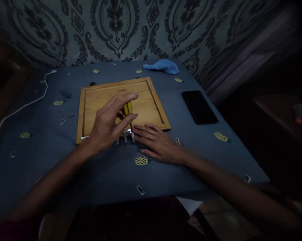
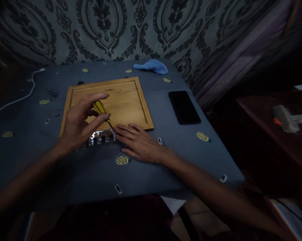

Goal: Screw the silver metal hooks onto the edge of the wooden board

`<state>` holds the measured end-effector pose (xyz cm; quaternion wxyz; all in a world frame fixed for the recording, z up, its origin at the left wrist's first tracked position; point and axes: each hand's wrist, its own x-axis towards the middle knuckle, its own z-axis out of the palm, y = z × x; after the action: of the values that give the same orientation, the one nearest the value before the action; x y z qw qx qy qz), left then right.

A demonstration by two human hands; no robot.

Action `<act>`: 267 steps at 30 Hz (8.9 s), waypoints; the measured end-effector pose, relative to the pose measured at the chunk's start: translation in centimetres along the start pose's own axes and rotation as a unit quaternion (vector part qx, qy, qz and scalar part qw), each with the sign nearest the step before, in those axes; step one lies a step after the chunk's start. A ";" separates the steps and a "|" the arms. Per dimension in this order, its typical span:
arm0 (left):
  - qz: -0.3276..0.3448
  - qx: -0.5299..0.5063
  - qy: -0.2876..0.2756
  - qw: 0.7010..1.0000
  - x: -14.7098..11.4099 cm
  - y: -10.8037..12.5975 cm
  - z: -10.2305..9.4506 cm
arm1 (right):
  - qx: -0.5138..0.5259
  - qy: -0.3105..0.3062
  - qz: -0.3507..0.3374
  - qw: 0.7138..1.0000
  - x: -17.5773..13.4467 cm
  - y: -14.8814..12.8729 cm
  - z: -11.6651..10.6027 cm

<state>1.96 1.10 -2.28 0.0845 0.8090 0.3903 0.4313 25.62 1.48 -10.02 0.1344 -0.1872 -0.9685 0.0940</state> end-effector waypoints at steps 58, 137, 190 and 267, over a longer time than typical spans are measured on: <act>0.007 -0.050 0.111 0.993 -1.0 1.1 1.3 | 0.050 0.087 -0.037 0.994 0.1 1.0 0.3; 0.027 -0.035 0.094 0.995 0.0 1.5 0.7 | 0.043 0.093 -0.043 0.994 0.0 1.1 0.3; -0.016 -0.045 0.107 0.993 0.8 2.1 -0.5 | 0.056 0.102 -0.046 0.992 -0.2 1.5 0.1; -0.227 -0.440 0.068 0.866 3.4 4.1 3.4 | 0.238 0.163 0.089 0.953 1.9 0.2 -0.8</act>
<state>7.96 1.34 -0.29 0.5002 0.5460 0.3375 0.5812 24.20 2.56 -8.85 0.3225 -0.2477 -0.8625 0.3011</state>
